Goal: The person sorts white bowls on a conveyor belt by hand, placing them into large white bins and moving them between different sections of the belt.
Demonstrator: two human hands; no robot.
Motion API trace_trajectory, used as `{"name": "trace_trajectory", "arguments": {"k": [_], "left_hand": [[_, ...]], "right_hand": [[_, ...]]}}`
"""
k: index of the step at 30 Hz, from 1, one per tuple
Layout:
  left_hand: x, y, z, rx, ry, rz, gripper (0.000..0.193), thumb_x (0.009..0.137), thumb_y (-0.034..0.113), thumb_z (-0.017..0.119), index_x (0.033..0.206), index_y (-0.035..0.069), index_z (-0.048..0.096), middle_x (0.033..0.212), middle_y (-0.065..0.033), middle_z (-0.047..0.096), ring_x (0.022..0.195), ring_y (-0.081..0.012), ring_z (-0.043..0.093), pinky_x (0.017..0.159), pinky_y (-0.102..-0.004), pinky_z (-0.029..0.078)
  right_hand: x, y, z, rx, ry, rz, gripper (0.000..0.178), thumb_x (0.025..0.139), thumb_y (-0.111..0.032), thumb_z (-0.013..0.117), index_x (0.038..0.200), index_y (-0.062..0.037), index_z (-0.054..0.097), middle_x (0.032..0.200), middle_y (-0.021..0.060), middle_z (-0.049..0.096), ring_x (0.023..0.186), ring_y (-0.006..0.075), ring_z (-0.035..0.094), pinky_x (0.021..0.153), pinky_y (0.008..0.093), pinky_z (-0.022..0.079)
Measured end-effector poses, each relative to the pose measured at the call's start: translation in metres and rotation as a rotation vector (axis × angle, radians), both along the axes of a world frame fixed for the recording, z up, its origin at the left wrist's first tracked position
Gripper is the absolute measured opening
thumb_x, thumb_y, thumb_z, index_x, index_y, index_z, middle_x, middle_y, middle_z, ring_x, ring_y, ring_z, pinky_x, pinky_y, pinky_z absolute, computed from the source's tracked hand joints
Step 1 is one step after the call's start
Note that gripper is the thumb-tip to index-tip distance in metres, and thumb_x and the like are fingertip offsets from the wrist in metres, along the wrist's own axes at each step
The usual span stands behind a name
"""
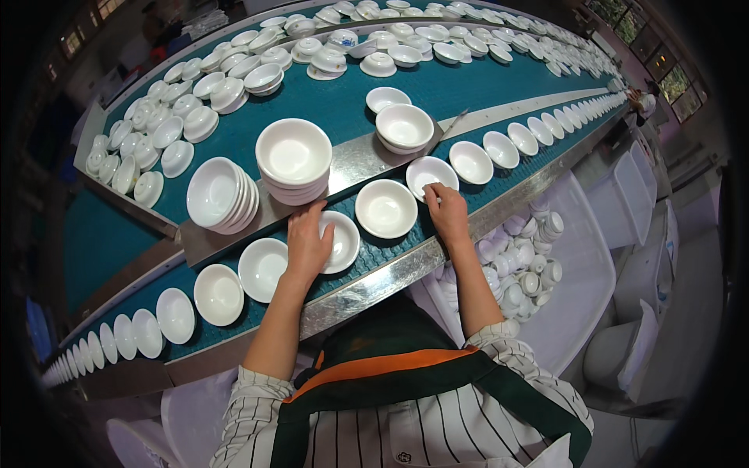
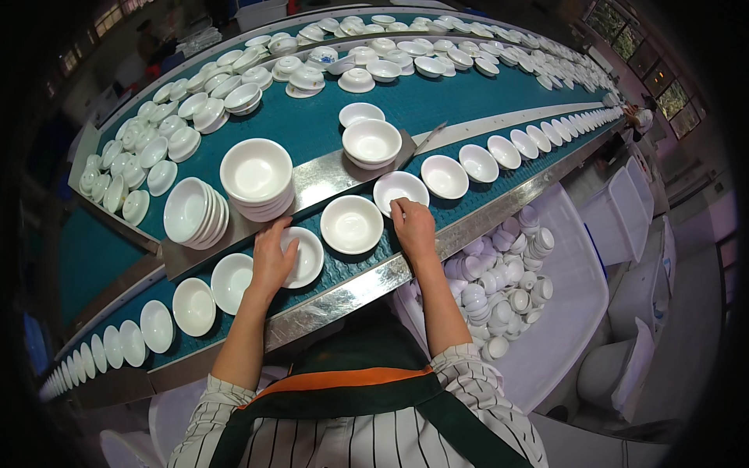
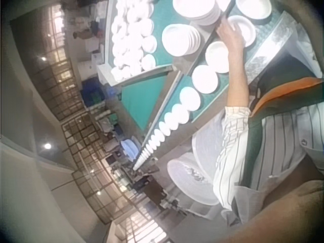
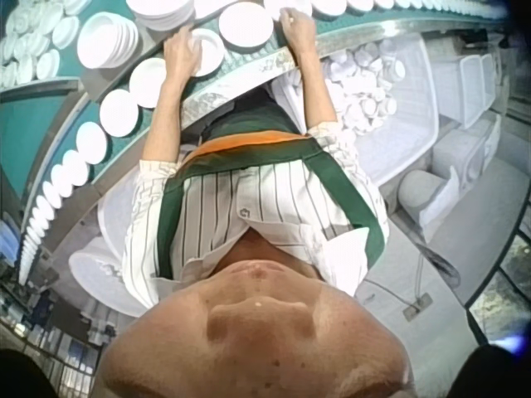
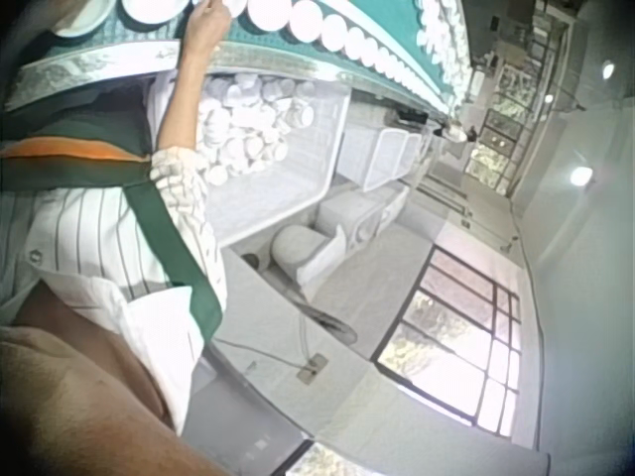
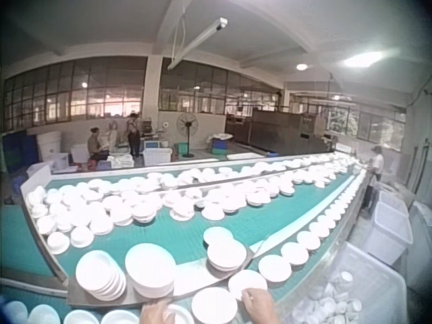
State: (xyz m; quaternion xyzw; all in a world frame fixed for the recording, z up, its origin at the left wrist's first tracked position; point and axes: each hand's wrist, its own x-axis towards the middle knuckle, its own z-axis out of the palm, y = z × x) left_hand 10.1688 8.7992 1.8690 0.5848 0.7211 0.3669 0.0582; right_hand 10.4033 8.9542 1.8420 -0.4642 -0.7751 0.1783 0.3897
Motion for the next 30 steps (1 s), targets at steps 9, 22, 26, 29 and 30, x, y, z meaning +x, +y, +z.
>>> {"name": "trace_trajectory", "arguments": {"k": [9, 22, 26, 29, 30], "left_hand": [[0.037, 0.029, 0.004, -0.184, 0.025, -0.043, 0.039, 0.079, 0.019, 0.065, 0.112, 0.000, 0.056, 0.089, -0.0204, 0.063, 0.091, -0.0349, 0.057, 0.084, -0.0439, 0.040], [0.080, 0.079, 0.008, -0.040, 0.044, 0.006, 0.040, 0.079, 0.019, 0.066, 0.113, -0.001, 0.057, 0.099, -0.0176, 0.061, 0.098, -0.0348, 0.054, 0.091, -0.0445, 0.038], [0.097, 0.094, 0.004, -0.062, 0.075, -0.019, 0.044, 0.082, 0.028, 0.066, 0.113, -0.002, 0.056, 0.095, -0.0180, 0.063, 0.095, -0.0347, 0.055, 0.093, -0.0454, 0.036], [0.106, 0.108, 0.007, -0.149, 0.142, -0.001, 0.040, 0.082, 0.021, 0.063, 0.113, -0.002, 0.056, 0.093, -0.0210, 0.064, 0.095, -0.0358, 0.057, 0.092, -0.0451, 0.037], [0.106, 0.112, 0.004, -0.180, 0.121, 0.009, 0.038, 0.081, 0.018, 0.061, 0.113, -0.002, 0.056, 0.094, -0.0213, 0.064, 0.095, -0.0362, 0.057, 0.092, -0.0452, 0.037]], "right_hand": [[0.028, 0.027, 0.006, 0.160, 0.115, -0.051, 0.014, 0.082, -0.008, 0.062, 0.094, -0.0015, 0.066, 0.088, 0.0149, 0.066, 0.083, 0.0319, 0.061, 0.075, 0.0397, 0.047], [0.075, 0.077, 0.005, -0.040, 0.030, -0.041, 0.010, 0.083, -0.011, 0.062, 0.086, -0.0026, 0.066, 0.077, 0.0137, 0.065, 0.075, 0.0329, 0.060, 0.075, 0.0404, 0.047], [0.087, 0.090, 0.005, 0.106, 0.159, -0.084, 0.012, 0.083, -0.008, 0.062, 0.093, -0.0022, 0.066, 0.086, 0.0140, 0.065, 0.081, 0.0302, 0.061, 0.074, 0.0397, 0.047], [0.098, 0.104, 0.001, 0.151, 0.204, -0.096, 0.015, 0.083, -0.007, 0.061, 0.097, -0.0021, 0.066, 0.090, 0.0140, 0.066, 0.086, 0.0292, 0.061, 0.076, 0.0387, 0.047], [0.103, 0.109, -0.001, 0.149, 0.179, -0.097, 0.015, 0.083, -0.008, 0.062, 0.097, -0.0025, 0.066, 0.091, 0.0141, 0.066, 0.086, 0.0289, 0.062, 0.075, 0.0375, 0.048]]}}
